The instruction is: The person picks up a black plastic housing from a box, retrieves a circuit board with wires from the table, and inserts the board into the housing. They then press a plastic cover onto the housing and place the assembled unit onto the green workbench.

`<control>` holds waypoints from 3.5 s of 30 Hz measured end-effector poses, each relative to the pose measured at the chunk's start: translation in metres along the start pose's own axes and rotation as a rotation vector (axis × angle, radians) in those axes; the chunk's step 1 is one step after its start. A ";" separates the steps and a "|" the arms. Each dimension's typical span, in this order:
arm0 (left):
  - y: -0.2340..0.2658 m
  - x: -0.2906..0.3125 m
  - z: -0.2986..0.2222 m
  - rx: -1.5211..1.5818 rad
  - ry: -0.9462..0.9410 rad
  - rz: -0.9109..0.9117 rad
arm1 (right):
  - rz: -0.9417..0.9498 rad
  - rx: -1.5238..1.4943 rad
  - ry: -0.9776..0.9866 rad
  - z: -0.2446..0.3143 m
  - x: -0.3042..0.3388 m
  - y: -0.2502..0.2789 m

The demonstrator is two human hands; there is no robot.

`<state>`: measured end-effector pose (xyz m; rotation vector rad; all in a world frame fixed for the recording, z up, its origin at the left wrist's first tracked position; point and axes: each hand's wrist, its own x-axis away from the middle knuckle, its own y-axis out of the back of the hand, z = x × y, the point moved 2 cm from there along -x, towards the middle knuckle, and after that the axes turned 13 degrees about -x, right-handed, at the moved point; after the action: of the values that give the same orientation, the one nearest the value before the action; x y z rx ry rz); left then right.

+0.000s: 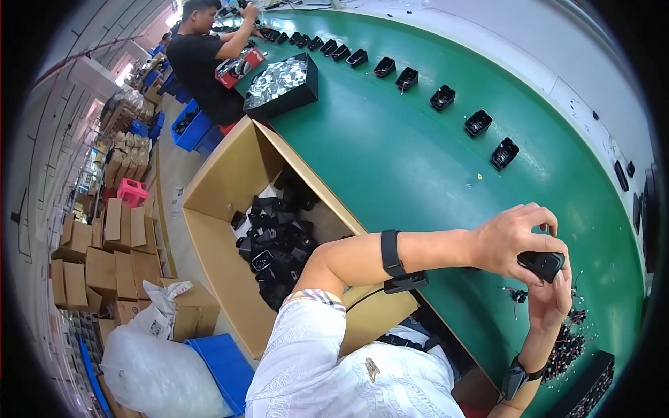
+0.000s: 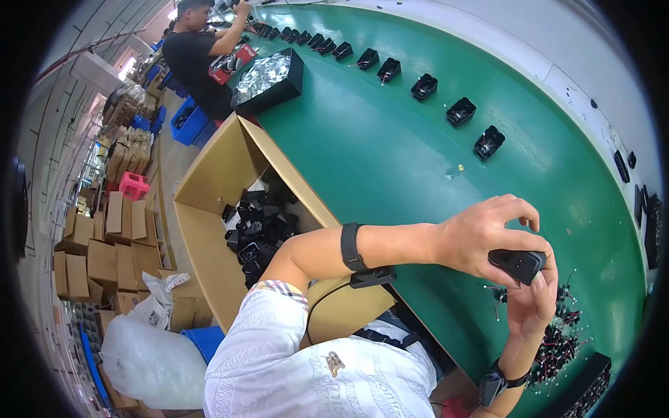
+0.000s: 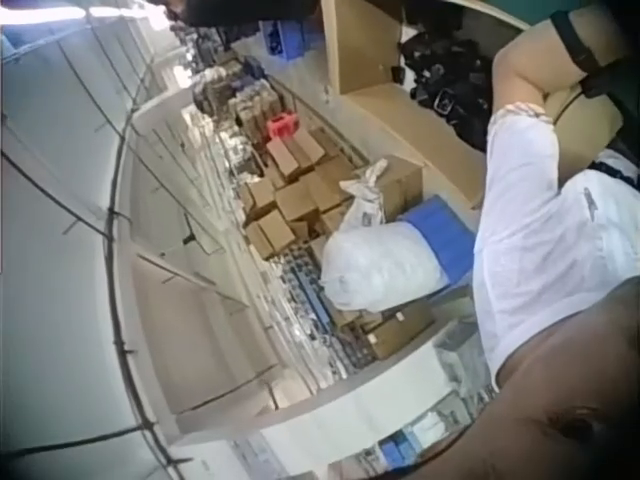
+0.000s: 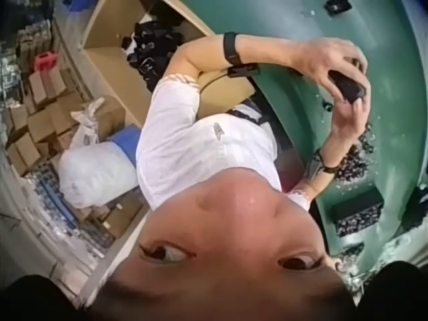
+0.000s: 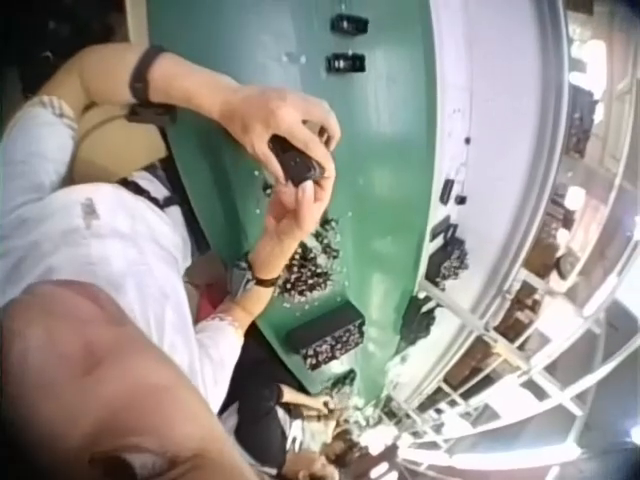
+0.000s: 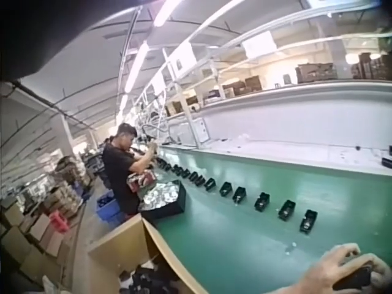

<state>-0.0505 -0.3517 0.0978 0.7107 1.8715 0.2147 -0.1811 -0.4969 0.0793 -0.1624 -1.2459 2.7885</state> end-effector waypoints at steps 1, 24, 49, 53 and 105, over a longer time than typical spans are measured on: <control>0.001 0.000 0.001 -0.026 -0.024 0.026 | 0.000 0.003 0.001 -0.001 -0.002 -0.006; 0.022 0.010 0.040 -0.509 0.490 1.222 | 0.104 1.946 0.350 0.011 -0.160 0.083; -0.012 0.020 0.025 -0.540 0.446 1.331 | -0.007 1.730 -0.051 0.011 0.009 0.052; -0.026 0.028 0.026 -0.501 0.388 1.248 | -0.031 1.713 0.026 0.005 0.010 0.059; 0.001 -0.005 0.026 0.692 0.226 1.328 | 0.401 0.845 0.350 -0.010 0.032 -0.014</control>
<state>-0.0257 -0.3582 0.0922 2.4241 1.3549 0.4902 -0.2111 -0.4764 0.0816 -0.8466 0.0940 3.1255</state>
